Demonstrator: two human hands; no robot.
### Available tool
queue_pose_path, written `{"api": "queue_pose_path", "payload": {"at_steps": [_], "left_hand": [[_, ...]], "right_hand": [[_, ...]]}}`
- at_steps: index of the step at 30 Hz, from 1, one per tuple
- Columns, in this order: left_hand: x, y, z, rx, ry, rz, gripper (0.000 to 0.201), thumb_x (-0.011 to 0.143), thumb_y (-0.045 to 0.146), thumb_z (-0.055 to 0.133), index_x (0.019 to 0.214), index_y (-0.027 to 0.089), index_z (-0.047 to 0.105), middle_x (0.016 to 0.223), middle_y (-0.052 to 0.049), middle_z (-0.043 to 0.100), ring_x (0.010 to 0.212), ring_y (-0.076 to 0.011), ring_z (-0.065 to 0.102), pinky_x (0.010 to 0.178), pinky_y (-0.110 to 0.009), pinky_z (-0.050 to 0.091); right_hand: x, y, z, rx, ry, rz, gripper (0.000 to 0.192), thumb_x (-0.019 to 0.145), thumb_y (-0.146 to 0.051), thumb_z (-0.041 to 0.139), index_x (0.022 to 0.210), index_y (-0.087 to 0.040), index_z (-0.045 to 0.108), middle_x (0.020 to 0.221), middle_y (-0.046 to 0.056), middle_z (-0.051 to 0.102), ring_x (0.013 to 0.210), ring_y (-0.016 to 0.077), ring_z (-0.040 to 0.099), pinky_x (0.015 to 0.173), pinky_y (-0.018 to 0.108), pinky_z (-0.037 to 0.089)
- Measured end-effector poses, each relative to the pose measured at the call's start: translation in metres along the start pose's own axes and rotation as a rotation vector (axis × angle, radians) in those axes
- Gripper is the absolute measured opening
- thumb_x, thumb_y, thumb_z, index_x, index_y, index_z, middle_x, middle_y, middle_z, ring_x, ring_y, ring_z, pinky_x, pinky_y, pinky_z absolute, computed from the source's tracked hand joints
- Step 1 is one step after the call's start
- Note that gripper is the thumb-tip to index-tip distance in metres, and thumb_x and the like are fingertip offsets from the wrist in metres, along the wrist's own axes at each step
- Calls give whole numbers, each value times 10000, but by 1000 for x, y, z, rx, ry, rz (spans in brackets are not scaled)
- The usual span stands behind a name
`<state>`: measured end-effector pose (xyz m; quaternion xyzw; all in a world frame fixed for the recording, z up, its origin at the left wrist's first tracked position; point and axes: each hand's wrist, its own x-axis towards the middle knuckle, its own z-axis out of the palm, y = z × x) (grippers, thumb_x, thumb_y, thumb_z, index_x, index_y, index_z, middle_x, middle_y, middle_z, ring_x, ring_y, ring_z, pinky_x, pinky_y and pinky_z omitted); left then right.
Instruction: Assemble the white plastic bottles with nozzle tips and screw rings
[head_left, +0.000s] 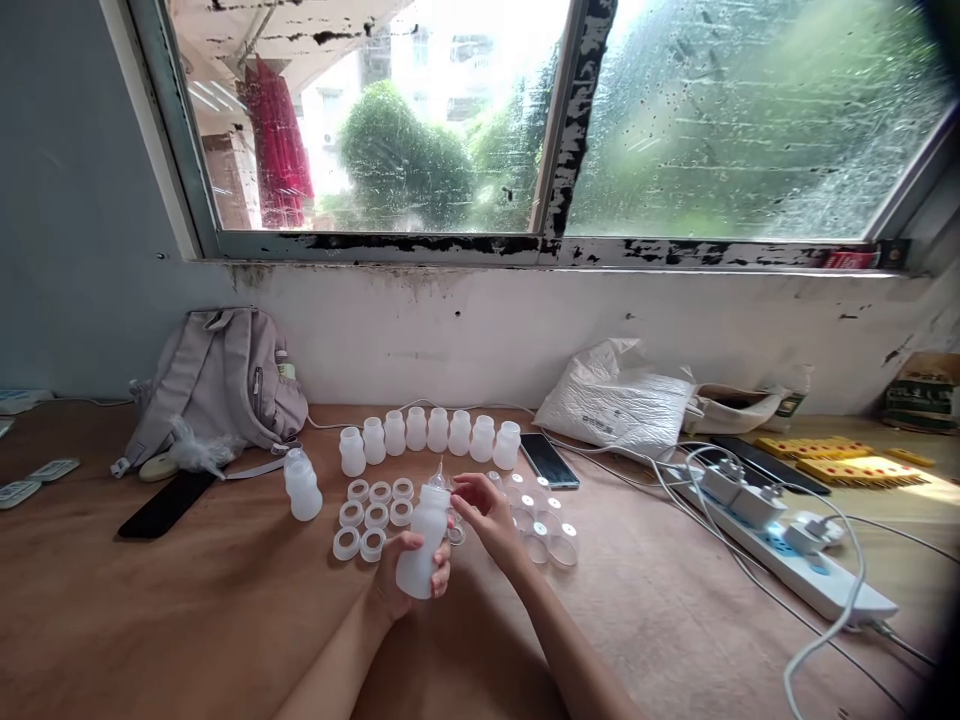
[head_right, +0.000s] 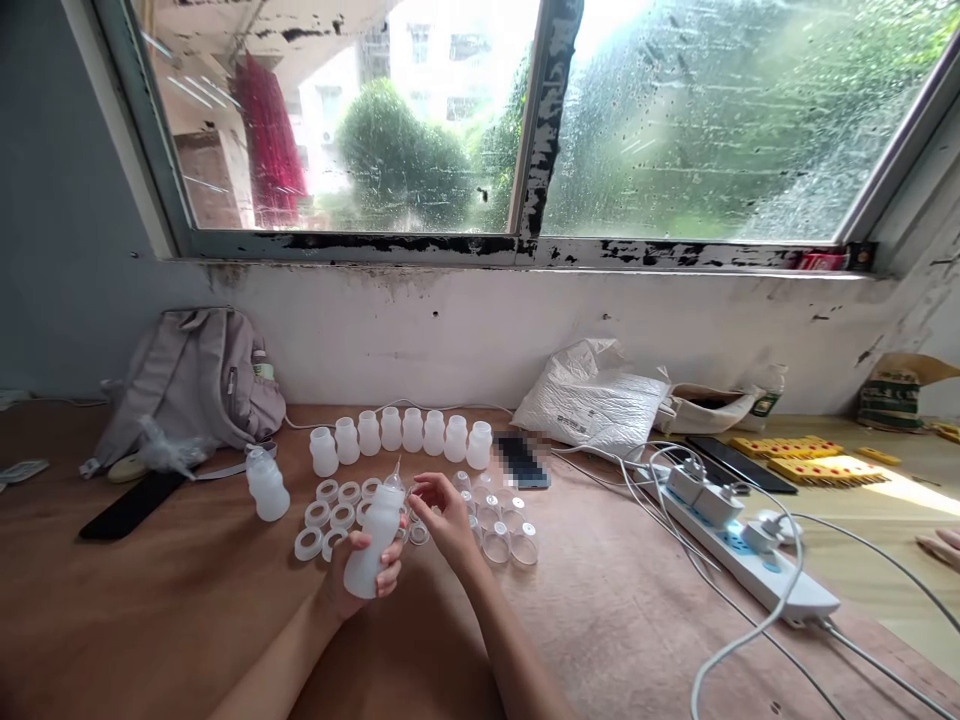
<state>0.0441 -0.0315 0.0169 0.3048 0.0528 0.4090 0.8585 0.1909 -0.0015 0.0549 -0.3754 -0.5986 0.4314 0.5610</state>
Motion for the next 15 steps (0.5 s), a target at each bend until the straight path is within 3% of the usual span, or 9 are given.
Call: {"api": "queue_pose_path", "payload": {"at_steps": [4,8,15], "left_hand": [[0,0,0,66,19,-97,414,707,356,485,1050,123,471,644,3,475,459,-88,480,417,-208,304],[3,-6,2,135,40,-207,553,769,519,389,1166,134,401,664,-26,524,461,-124,524,422,-228,340],[6,-7,6,145,108,-209,583,799,547,305,1163,105,416,673,-51,557,466,-139,545,424,-241,383]], "right_hand": [[-2,-1,1,136,31,59,246,747,-428,526,795,-188,550,657,-4,507,572,108,458,510,226,382],[-2,1,-1,270,85,148,258,704,-425,575,659,-182,499,598,-30,428,487,78,382,380,188,285],[1,2,-5,351,45,270,276,669,-428,611,699,-164,533,601,-27,432,448,68,365,325,181,275]]}}
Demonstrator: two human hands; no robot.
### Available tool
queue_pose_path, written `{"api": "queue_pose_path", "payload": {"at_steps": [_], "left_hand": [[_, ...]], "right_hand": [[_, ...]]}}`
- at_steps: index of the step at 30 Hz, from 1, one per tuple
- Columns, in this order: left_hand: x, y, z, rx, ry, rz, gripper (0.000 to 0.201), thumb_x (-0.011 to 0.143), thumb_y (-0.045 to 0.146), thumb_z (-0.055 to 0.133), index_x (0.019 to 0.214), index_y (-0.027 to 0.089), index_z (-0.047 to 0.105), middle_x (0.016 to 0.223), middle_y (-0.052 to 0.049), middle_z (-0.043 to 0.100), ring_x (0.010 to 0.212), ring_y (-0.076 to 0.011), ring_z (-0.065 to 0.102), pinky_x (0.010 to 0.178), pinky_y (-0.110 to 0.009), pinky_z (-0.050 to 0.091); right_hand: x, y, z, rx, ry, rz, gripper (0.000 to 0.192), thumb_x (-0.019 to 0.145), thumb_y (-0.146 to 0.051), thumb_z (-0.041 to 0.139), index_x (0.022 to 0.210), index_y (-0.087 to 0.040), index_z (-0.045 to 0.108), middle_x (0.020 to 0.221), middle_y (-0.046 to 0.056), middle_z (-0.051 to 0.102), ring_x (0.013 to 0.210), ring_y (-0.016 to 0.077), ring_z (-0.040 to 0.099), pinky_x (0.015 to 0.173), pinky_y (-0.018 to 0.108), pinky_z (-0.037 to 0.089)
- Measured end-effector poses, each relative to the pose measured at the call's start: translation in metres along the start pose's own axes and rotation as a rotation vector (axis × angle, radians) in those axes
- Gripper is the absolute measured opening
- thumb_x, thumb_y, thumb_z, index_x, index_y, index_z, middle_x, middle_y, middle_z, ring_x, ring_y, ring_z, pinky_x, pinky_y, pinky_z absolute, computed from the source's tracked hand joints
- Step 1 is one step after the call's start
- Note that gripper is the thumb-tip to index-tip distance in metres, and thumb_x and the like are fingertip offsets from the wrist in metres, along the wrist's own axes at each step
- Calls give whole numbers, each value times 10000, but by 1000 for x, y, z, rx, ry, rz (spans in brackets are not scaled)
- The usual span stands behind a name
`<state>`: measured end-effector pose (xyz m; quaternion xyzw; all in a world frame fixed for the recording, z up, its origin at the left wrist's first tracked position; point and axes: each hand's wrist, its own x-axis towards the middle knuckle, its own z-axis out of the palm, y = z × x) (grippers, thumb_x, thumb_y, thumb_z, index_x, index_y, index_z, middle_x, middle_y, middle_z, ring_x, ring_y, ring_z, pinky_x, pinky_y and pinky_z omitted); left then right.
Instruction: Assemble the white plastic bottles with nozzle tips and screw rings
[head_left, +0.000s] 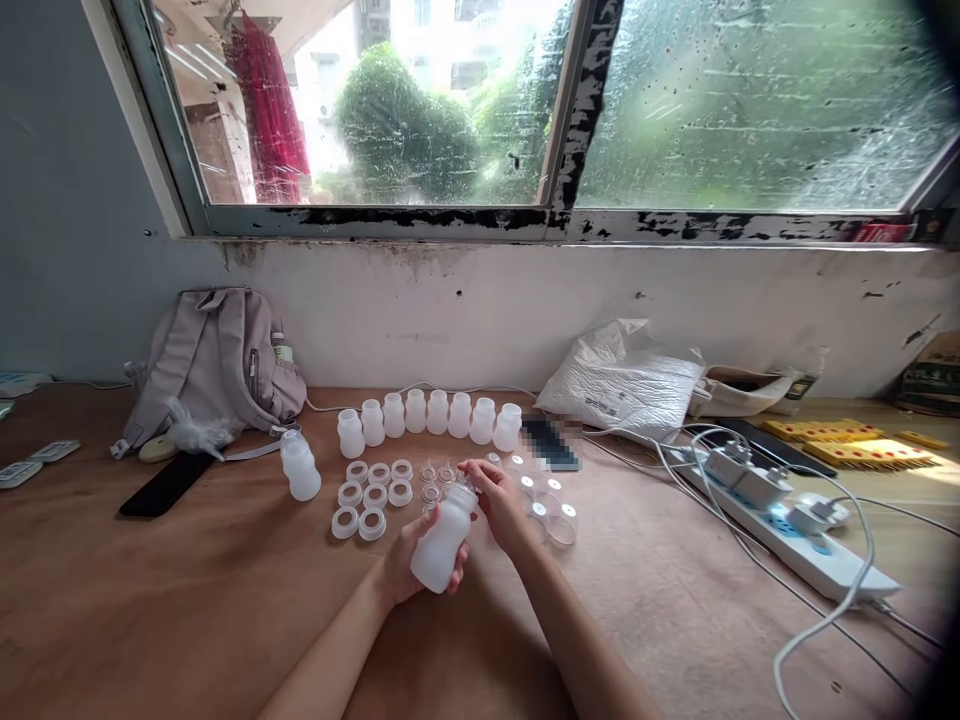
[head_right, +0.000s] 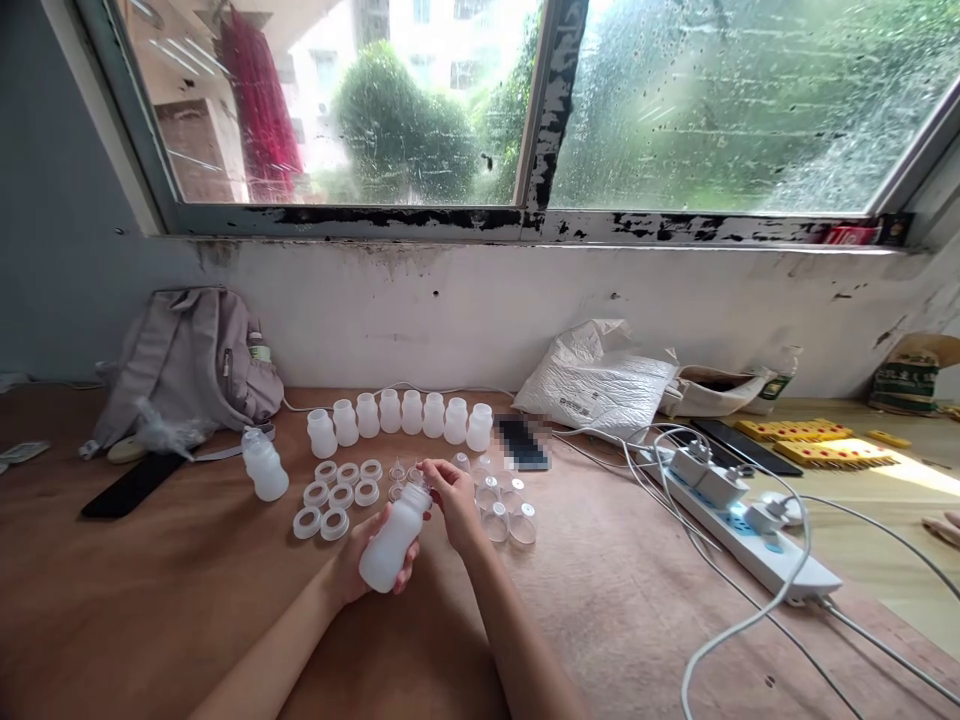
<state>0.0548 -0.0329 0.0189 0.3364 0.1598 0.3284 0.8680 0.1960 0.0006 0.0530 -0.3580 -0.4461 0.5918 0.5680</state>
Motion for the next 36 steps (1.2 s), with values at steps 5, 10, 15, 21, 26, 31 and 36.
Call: {"api": "queue_pose_path", "payload": {"at_steps": [5,10,15,21,26,31,36], "left_hand": [[0,1,1,25,-4,9,563,798,542,290,1133,115,441,701,-61,569,489,-148,558,442,-251,413],[1,3,4,-23,11,12,520,787,500,332,1078,96,482,728,-75,567,560,-170,558,497,-279,413],[0,3,2,-54,53,15,465,749,437,408,1031,82,510,739,-78,546,573,-127,480,516,-254,369],[-11,17,14,320,82,145,438,600,259,571,1024,166,510,764,-21,522,638,-119,465,555,-225,332],[-33,66,33,946,316,299,360,598,311,633,914,182,521,809,-12,530,742,-146,485,629,-226,361],[-53,132,31,1751,606,229,494,567,443,634,994,230,508,911,1,574,773,-168,526,661,-244,381],[-58,182,14,2204,781,-52,453,619,520,531,959,220,530,951,-35,595,841,-213,554,679,-262,392]], "right_hand": [[0,-1,-3,42,-78,71,295,702,-412,590,583,-170,472,530,-46,393,417,65,357,358,201,312],[1,-2,-5,42,-108,50,233,691,-385,612,636,-162,574,585,-20,484,462,77,414,410,215,331],[5,-2,-9,145,-80,13,179,658,-338,654,745,-182,645,724,6,566,636,104,482,560,218,383],[8,-2,-13,241,66,-14,159,613,-319,680,727,-212,652,736,-1,548,648,111,485,578,226,404],[8,2,-10,196,60,18,166,598,-331,683,698,-202,647,729,15,570,654,129,504,592,247,417],[6,8,-6,134,-14,26,174,633,-348,660,709,-192,652,699,9,559,637,113,490,599,237,402],[1,6,-2,32,-90,38,197,661,-356,642,719,-168,645,690,5,548,633,96,475,599,222,383]]}}
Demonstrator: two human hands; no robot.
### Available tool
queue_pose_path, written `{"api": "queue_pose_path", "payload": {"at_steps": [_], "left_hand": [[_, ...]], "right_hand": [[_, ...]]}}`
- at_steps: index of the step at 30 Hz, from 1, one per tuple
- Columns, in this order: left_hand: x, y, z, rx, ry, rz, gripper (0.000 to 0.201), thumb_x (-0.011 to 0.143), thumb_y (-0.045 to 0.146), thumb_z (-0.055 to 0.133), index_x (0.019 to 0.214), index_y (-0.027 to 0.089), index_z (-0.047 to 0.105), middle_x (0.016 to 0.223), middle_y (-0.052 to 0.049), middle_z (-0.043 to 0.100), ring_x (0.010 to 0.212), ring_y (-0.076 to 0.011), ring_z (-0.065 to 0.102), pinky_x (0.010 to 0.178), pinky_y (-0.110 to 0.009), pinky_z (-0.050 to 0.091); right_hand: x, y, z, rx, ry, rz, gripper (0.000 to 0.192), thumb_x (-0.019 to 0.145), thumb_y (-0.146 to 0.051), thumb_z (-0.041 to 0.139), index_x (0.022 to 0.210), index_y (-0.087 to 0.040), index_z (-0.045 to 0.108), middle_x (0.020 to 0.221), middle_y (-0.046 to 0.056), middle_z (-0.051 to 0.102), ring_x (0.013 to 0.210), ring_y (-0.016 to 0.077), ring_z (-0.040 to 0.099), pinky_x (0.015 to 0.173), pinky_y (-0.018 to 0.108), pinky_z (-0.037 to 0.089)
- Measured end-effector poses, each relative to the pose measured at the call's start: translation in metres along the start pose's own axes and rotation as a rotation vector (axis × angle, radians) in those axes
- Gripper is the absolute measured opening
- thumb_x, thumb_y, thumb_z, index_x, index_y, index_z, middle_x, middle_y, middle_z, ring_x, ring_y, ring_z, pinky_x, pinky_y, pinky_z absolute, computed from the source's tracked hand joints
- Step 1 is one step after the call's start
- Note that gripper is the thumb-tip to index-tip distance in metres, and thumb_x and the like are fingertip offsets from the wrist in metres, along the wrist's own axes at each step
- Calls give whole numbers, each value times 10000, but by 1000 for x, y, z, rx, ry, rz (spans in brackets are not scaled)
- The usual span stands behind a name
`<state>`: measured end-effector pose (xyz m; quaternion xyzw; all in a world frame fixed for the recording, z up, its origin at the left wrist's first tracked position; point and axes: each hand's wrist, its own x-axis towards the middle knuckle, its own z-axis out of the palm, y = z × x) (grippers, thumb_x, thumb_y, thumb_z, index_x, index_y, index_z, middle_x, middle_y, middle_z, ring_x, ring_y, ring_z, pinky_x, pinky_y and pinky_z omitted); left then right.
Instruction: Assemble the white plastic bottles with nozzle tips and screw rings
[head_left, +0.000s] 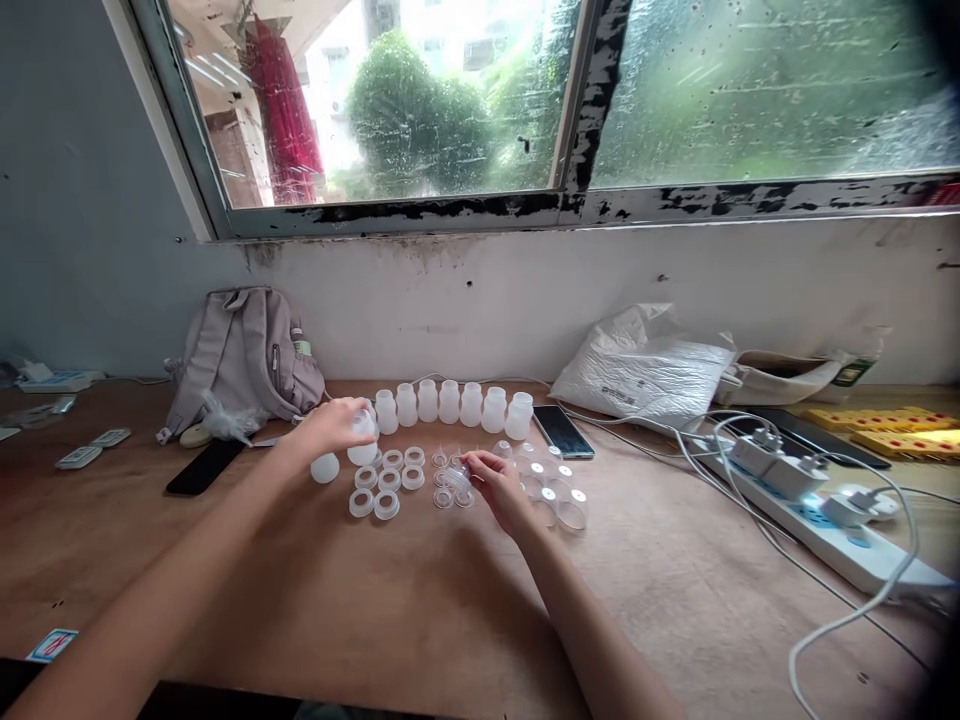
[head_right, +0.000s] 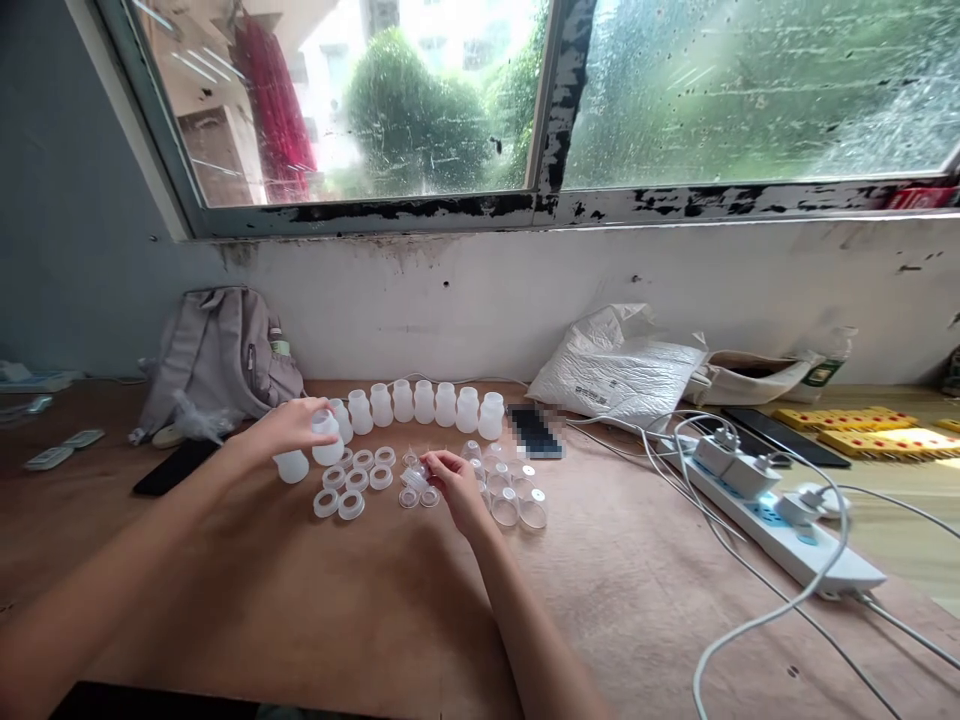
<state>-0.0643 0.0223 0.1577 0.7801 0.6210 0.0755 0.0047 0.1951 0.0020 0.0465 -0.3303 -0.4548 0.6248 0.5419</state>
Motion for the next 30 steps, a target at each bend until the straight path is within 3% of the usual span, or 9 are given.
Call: {"api": "queue_pose_path", "payload": {"at_steps": [4,10,17,22,26,30], "left_hand": [[20,-18,-2,204,-102,-113,507,615,545,527,982,195,503,987,-85,596,895,-255,554,688,-294,400],[39,-32,12,264,-171,-197,559,553,523,609,967,162,512,997,-147,598,932,-306,546,754,-366,390],[49,-41,27,262,-208,-187,545,558,528,612,957,168,518,1027,-157,582,961,-308,532,758,-378,398],[50,-40,30,256,-212,-190,512,562,493,628,948,173,522,1035,-156,574,947,-303,541,717,-348,418],[48,-37,30,269,-201,-186,498,574,483,631,945,168,523,1021,-165,579,946,-319,538,735,-373,400],[46,-34,24,285,-176,-183,531,588,510,623,959,146,517,952,-162,604,914,-320,541,801,-438,338]], "right_hand": [[-1,0,1,-22,-30,8,227,643,-370,652,691,-148,634,637,-4,535,588,86,459,571,221,372],[1,2,1,-88,-42,10,261,631,-401,647,676,-146,622,636,-2,547,557,85,463,549,224,375],[-3,5,8,-497,-129,-64,250,672,-403,592,602,-163,586,494,-22,488,450,94,427,436,217,321],[-14,16,24,-850,-242,-229,134,690,-279,576,606,-177,599,580,2,523,530,109,449,489,223,336],[-21,22,30,-951,-357,-202,87,696,-258,563,682,-181,603,689,15,531,570,108,465,538,231,368],[-25,23,27,-968,-418,-149,275,628,-312,642,882,-229,579,801,14,531,715,147,492,625,248,396]]}}
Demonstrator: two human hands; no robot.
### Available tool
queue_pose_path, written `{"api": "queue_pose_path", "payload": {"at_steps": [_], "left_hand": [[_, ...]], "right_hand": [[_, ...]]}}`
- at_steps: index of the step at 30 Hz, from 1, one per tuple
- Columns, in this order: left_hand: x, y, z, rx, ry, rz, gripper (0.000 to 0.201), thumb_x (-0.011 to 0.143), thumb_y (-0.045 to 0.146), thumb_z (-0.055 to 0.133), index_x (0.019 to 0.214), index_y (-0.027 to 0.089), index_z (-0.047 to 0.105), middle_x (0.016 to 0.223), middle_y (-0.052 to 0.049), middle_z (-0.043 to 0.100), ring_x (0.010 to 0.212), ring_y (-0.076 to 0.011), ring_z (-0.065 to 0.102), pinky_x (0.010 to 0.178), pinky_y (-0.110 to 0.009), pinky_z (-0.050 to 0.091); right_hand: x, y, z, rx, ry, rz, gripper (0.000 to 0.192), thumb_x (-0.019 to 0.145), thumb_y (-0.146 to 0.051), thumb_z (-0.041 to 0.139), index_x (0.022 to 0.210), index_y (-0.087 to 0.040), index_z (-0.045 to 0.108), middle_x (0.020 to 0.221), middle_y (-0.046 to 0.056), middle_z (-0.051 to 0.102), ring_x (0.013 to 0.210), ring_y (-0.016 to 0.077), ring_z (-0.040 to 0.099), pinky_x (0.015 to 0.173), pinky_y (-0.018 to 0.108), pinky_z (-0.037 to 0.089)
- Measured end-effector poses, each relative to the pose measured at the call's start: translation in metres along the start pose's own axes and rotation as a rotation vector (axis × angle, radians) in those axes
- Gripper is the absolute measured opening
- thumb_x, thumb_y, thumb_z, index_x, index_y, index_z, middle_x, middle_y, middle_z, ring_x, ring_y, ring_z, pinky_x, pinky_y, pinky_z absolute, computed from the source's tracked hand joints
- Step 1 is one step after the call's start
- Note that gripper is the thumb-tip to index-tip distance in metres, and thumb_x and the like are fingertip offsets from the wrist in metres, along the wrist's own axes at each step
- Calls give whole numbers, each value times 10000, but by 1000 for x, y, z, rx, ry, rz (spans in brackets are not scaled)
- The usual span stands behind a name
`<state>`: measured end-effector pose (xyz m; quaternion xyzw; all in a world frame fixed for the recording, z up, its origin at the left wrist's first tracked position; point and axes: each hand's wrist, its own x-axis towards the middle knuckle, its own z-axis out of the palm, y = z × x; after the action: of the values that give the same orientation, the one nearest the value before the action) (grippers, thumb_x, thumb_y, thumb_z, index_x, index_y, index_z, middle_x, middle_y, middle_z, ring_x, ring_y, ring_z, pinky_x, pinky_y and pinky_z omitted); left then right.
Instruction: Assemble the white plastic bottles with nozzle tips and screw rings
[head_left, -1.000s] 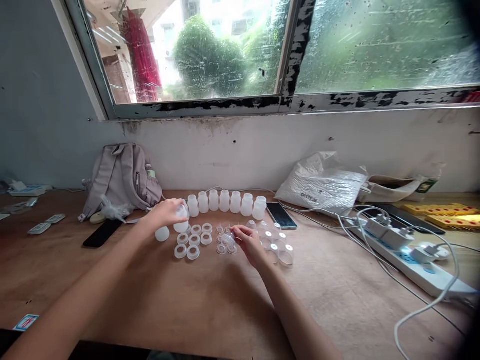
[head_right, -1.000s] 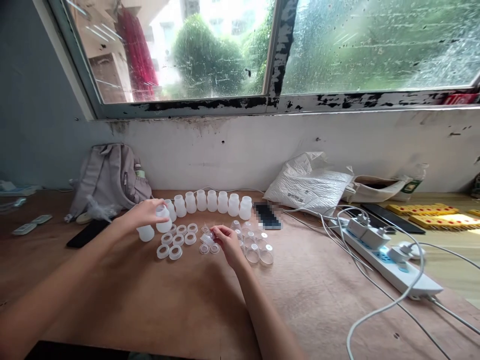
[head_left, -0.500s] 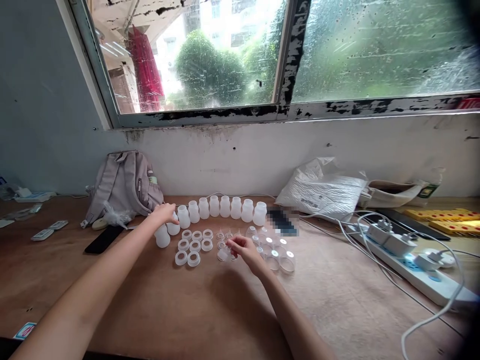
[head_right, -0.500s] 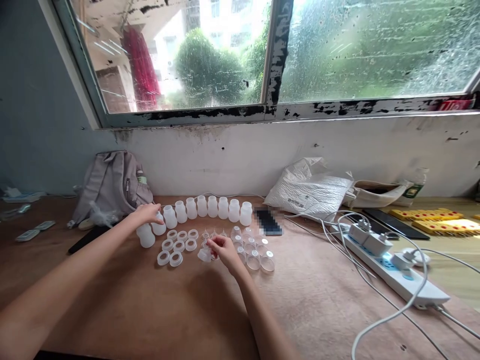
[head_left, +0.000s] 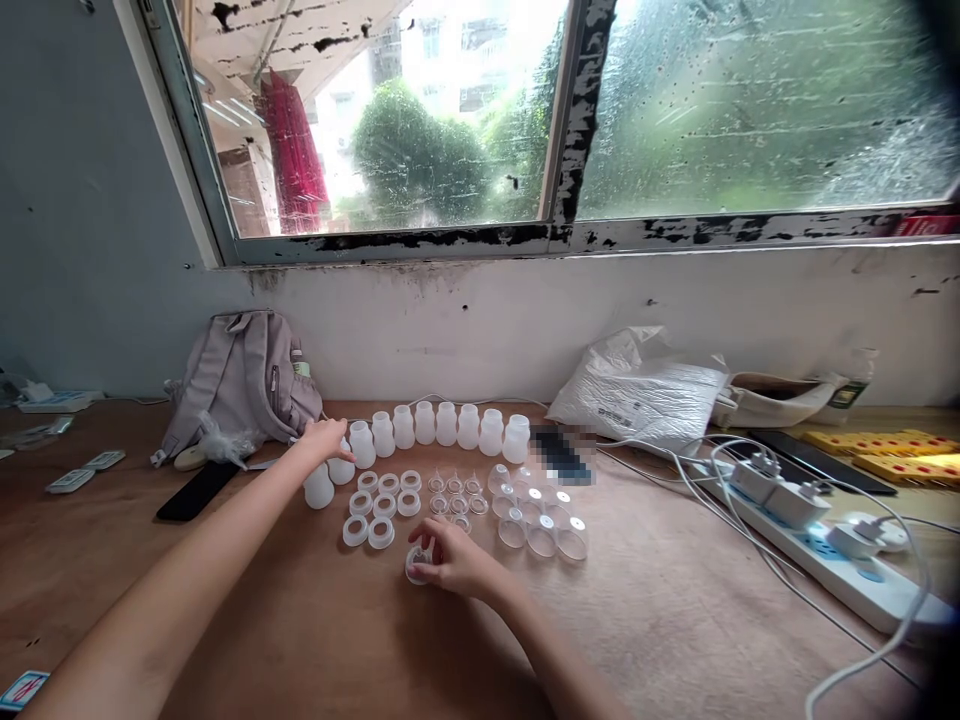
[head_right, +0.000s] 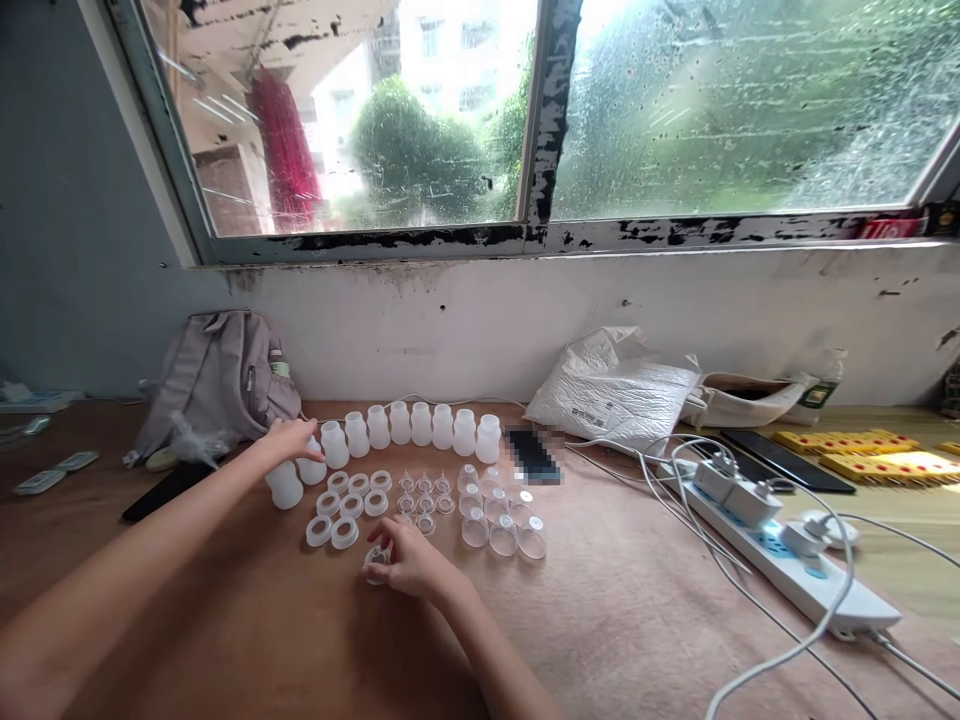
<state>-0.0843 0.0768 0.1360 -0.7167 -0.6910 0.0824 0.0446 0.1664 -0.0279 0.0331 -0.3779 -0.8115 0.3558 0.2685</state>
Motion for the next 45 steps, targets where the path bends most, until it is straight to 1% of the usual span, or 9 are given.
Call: {"api": "queue_pose_path", "payload": {"at_steps": [5,8,14,22,30,35,38,42,45], "left_hand": [[-13,10,-17,15,174,25,460,666,382,600,1047,155,477,1057,-160,557,1061,-321,412,894,-491,222],[-34,30,-14,-148,316,172,350,766,295,459,1098,182,470,1121,-115,526,1088,-271,384,925,-411,232],[-83,88,37,-758,334,615,416,698,241,526,1114,243,509,1050,-64,570,993,-245,460,887,-355,306],[-91,125,95,-1197,379,497,346,631,317,640,971,274,597,924,-72,589,910,-279,482,892,-418,281],[-97,110,95,-1008,285,560,288,605,328,659,857,197,613,807,-28,612,790,-193,515,820,-345,346],[-96,106,90,-980,187,549,200,666,347,615,784,186,630,741,-9,607,745,-163,504,715,-280,371],[-97,104,90,-979,167,555,209,749,349,520,816,185,631,747,-16,601,727,-154,504,696,-272,376],[-98,100,91,-873,299,577,314,683,347,594,965,211,580,900,-28,610,884,-195,499,882,-352,306],[-97,98,92,-745,356,580,345,672,348,594,987,216,546,938,-35,610,930,-218,490,948,-405,226]], "right_hand": [[0,3,3,-34,-16,-4,202,613,-234,640,798,-215,561,800,8,525,704,138,479,600,228,375],[4,3,2,17,102,-46,111,679,-260,595,747,-206,525,649,-18,504,590,115,444,531,216,335],[10,6,-10,91,399,-40,203,791,-355,465,667,-203,410,525,-54,388,485,93,342,487,219,264],[10,13,-6,3,370,-73,230,807,-320,422,614,-200,388,536,-42,395,501,99,351,501,217,264],[8,11,4,-93,215,-138,218,805,-252,435,602,-182,399,564,-39,433,516,83,369,500,196,269],[7,9,2,-104,234,-166,215,818,-266,432,620,-183,422,559,-38,429,517,84,370,499,201,284],[7,8,-7,-118,353,-172,160,813,-289,446,689,-190,459,602,-24,455,525,93,391,510,214,321],[6,12,-29,-123,641,-72,148,802,-325,467,871,-194,482,770,30,540,599,123,482,564,247,396],[5,17,-47,-214,721,15,205,793,-302,471,964,-190,487,870,61,566,722,161,523,636,283,412]]}}
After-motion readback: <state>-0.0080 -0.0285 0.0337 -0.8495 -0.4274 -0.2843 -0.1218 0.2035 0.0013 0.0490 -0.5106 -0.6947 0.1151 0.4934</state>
